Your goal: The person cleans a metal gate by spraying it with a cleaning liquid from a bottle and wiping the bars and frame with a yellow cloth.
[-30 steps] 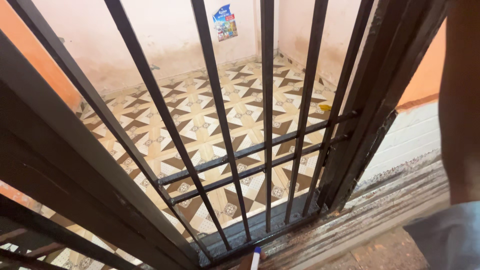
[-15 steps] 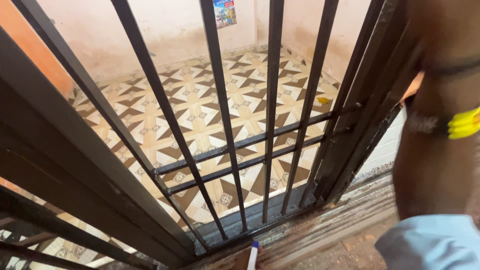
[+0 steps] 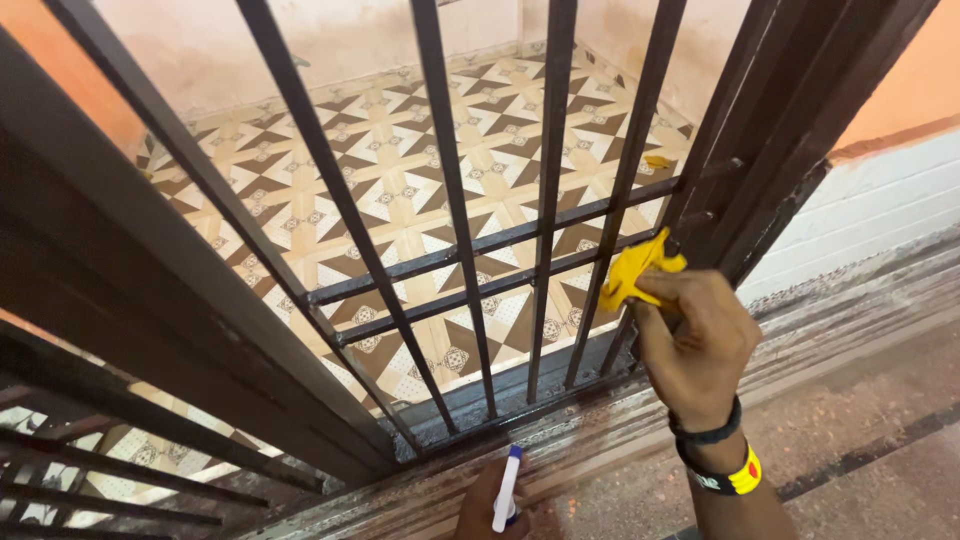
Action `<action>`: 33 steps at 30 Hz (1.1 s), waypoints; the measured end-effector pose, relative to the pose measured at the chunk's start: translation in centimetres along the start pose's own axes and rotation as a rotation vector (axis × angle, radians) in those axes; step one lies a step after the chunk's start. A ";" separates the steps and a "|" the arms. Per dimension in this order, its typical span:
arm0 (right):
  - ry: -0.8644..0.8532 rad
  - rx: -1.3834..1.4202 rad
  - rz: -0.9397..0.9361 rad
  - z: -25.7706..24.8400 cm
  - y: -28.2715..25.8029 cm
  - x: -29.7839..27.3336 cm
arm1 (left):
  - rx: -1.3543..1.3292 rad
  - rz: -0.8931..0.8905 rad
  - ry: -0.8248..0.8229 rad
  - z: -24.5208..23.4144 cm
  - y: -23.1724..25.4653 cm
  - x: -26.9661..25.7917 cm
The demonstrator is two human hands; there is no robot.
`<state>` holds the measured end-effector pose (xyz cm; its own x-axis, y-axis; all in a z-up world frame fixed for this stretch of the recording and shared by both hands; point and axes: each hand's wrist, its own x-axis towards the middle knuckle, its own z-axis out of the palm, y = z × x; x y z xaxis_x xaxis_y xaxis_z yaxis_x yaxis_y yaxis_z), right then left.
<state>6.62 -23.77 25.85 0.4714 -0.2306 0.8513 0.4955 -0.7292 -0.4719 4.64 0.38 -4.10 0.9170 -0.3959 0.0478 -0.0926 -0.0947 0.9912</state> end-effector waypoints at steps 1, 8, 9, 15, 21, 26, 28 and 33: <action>-0.003 0.002 -0.002 0.5 -0.6 0.8 | -0.001 0.002 0.008 0.0 0.2 -0.1; 0.220 -0.205 -0.388 2.4 -1.8 9.3 | -0.003 0.006 0.039 -0.7 0.9 -1.5; 0.251 -0.221 -0.394 2.2 -1.5 11.3 | -0.001 0.016 0.044 -0.8 1.0 -1.2; 0.241 -0.298 -0.490 0.9 -1.5 16.4 | 0.005 0.032 0.066 -1.4 2.0 -2.0; 0.058 -0.257 -0.315 1.9 -2.5 7.4 | 0.013 0.057 0.043 -1.7 4.0 -3.3; -0.067 -0.091 -0.069 2.1 -2.8 1.8 | 0.129 0.077 0.042 -1.9 5.3 -3.2; -0.033 -0.067 -0.094 2.5 -3.5 1.0 | 0.086 0.059 0.032 -1.9 5.7 -3.5; 0.075 -0.060 -0.256 5.2 -5.1 2.6 | 0.073 -0.004 0.011 -1.8 5.9 -3.5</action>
<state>9.12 -17.25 29.24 0.2803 -0.0791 0.9566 0.5462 -0.8063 -0.2268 1.61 2.82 1.81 0.9216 -0.3854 0.0461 -0.1170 -0.1625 0.9798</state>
